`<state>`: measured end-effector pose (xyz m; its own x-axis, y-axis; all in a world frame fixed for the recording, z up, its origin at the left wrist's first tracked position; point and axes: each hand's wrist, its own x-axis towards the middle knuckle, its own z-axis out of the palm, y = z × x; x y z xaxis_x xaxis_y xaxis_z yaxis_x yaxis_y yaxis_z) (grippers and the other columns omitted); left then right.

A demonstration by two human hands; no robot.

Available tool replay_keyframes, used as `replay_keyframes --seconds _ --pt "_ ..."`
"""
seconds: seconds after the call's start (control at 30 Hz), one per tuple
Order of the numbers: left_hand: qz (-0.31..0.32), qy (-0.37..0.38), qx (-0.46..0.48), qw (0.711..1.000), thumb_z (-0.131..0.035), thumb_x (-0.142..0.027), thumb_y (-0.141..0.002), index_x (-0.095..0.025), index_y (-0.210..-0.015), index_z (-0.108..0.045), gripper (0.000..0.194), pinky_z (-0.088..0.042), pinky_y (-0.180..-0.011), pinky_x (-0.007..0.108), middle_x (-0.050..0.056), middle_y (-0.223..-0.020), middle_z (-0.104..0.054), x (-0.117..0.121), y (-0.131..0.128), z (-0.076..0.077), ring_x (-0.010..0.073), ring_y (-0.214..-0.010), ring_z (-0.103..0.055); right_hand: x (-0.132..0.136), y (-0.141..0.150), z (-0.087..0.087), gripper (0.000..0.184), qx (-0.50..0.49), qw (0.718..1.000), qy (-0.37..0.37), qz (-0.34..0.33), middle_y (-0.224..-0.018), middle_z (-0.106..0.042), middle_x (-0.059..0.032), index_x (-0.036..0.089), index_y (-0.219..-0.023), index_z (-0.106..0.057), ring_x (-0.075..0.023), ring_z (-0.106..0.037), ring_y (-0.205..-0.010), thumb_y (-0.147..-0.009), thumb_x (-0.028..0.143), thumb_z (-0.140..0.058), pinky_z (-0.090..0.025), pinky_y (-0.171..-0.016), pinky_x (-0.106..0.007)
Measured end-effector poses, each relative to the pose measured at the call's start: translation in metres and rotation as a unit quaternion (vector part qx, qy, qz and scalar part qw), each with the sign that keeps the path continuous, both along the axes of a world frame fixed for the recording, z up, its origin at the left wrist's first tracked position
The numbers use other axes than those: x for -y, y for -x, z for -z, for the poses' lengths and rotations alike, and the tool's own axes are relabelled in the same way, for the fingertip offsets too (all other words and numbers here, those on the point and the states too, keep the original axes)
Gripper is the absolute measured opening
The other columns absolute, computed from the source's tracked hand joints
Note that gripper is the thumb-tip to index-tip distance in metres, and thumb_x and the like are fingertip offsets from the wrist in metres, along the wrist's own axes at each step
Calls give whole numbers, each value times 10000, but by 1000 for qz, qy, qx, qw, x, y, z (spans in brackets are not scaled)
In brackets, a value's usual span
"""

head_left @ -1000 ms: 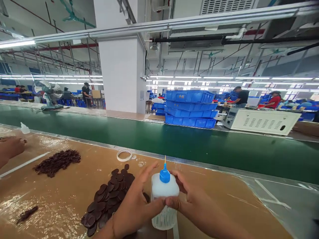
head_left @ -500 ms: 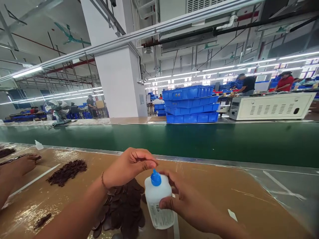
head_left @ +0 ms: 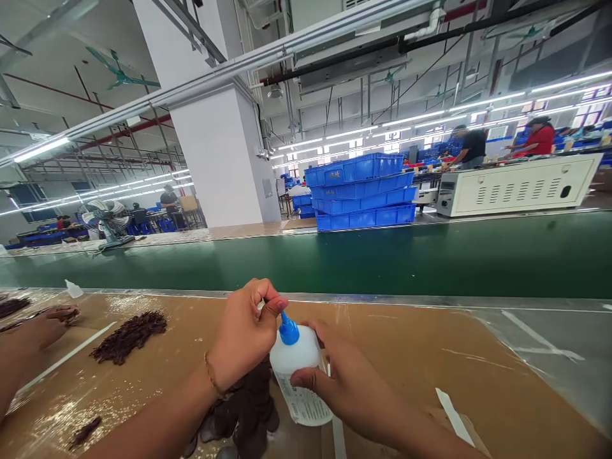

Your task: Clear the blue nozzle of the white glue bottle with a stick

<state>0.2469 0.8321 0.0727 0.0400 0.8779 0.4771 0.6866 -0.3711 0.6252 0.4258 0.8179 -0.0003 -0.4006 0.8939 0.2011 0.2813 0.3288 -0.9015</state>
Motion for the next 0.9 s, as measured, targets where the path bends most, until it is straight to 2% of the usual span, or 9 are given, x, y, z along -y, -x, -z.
replay_keyframes --seconds 0.1,0.27,0.33,0.43,0.53,0.63,0.73,0.8,0.9 --pt "-25 38 18 999 -447 -587 -773 -205 -659 -462 399 -293 -521 259 -23 -561 -463 2 0 -2 134 -522 -379 0 3 1 444 2 1000 -6 18 -1219 -622 16 322 -1276 -568 -226 -577 -1072 -857 324 -715 -441 -885 -360" --pt "58 48 -59 995 -540 -516 -867 -176 -723 -589 373 -295 -541 234 -23 -617 -495 5 16 -18 122 -581 -388 -1 5 4 483 -22 999 42 18 -1169 -641 20 325 -1265 -581 -221 -607 -1008 -811 309 -746 -452 -856 -353" --pt "119 29 -117 986 -544 -457 -931 -170 -734 -609 353 -304 -548 219 -18 -664 -538 7 25 -28 112 -613 -426 -1 4 4 490 -39 998 56 2 -1169 -643 27 325 -1253 -586 -216 -615 -1013 -797 298 -765 -460 -863 -345" --pt "243 32 -186 951 -540 -359 -990 -171 -808 -647 282 -361 -586 188 -13 -760 -600 6 37 -44 90 -655 -488 -1 1 2 514 -52 995 76 -48 -1180 -643 33 312 -1243 -591 -208 -618 -1041 -773 267 -793 -469 -873 -328" --pt "326 88 -161 927 -626 -279 -960 -186 -886 -723 153 -453 -676 177 3 -829 -663 -2 45 -50 89 -719 -579 -2 0 -2 556 -54 991 92 -75 -1176 -647 24 292 -1256 -593 -210 -623 -1036 -748 239 -812 -475 -869 -319" --pt "339 146 -40 929 -751 -269 -876 -204 -840 -786 82 -506 -675 202 29 -817 -698 -11 49 -43 116 -726 -631 -2 0 -3 547 -65 990 97 -83 -1158 -653 15 278 -1251 -595 -217 -627 -1019 -749 224 -803 -481 -852 -321" --pt "351 170 68 918 -806 -363 -839 -199 -798 -792 170 -499 -649 221 54 -838 -715 -14 47 -28 126 -707 -623 -2 1 -2 582 -66 989 103 -82 -1178 -646 1 277 -1275 -584 -239 -624 -1047 -737 231 -803 -483 -876 -343" --pt "343 144 72 926 -769 -408 -871 -178 -787 -775 245 -475 -644 224 61 -824 -716 -12 44 -20 125 -690 -603 -2 2 -2 598 -67 989 105 -83 -1199 -641 -3 278 -1293 -577 -246 -623 -1066 -742 241 -804 -479 -902 -354" --pt "286 29 -6 958 -673 -318 -928 -156 -721 -720 268 -414 -619 223 37 -698 -662 -7 39 -16 115 -636 -546 -2 3 -3 549 -63 991 90 -78 -1184 -654 10 284 -1278 -589 -229 -635 -1050 -769 242 -790 -471 -908 -347"
